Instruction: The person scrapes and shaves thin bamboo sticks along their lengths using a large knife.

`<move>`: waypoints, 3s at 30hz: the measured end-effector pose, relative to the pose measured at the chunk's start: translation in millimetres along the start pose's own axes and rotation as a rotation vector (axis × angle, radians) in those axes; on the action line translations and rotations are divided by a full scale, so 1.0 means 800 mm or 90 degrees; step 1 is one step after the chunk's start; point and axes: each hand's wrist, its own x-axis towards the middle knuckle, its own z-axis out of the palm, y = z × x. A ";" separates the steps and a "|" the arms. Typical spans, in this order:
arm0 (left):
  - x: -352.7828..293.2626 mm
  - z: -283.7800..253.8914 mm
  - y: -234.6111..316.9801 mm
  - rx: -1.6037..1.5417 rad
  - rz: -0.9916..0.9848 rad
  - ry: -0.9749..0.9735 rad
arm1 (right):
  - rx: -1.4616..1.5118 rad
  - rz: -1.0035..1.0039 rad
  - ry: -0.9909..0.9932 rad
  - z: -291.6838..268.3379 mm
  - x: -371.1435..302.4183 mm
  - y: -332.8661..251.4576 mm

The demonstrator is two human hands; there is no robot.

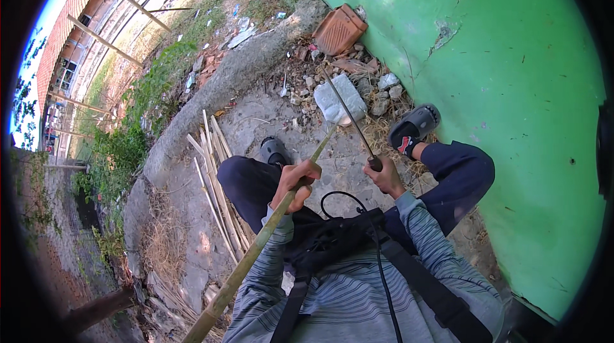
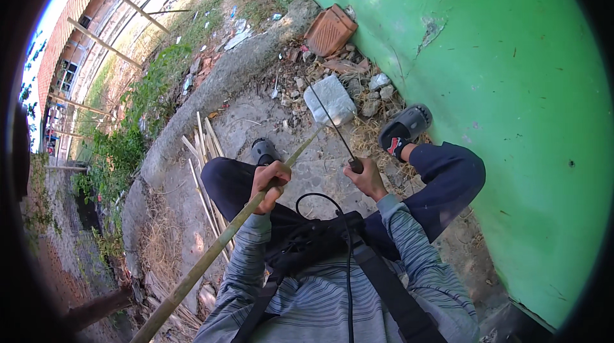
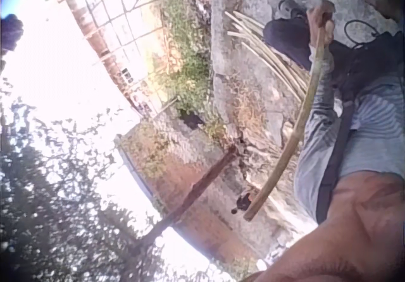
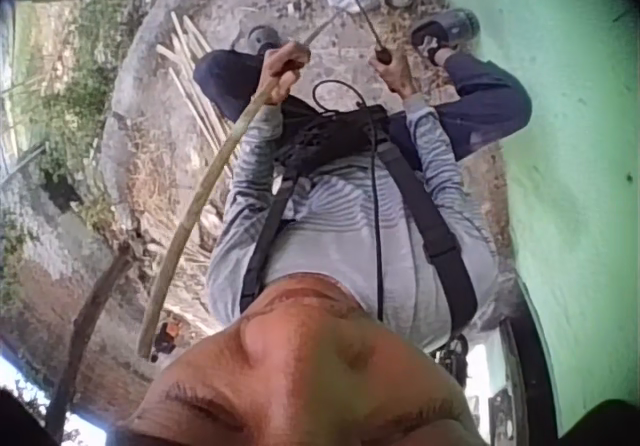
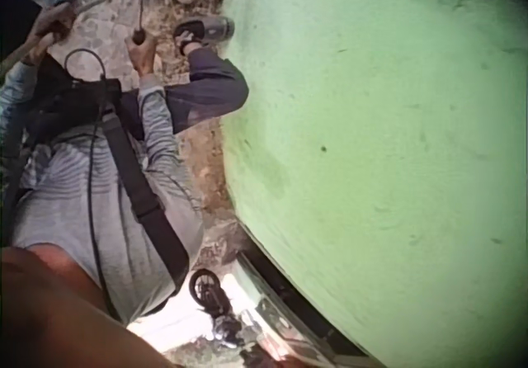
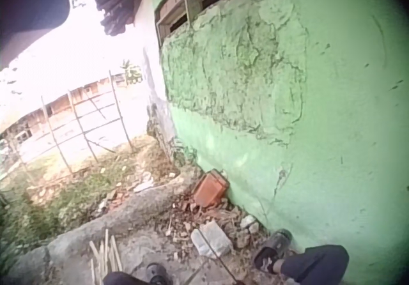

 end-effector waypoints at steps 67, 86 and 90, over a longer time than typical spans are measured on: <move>-0.028 0.057 -0.085 -0.146 0.115 0.409 | -0.195 -0.074 -0.085 0.098 0.110 0.030; -0.044 0.068 -0.079 -0.060 0.092 0.303 | -0.213 -0.035 -0.135 0.087 0.124 0.045; -0.042 0.070 -0.075 -0.058 0.089 0.304 | -0.206 -0.110 -0.182 0.089 0.121 0.040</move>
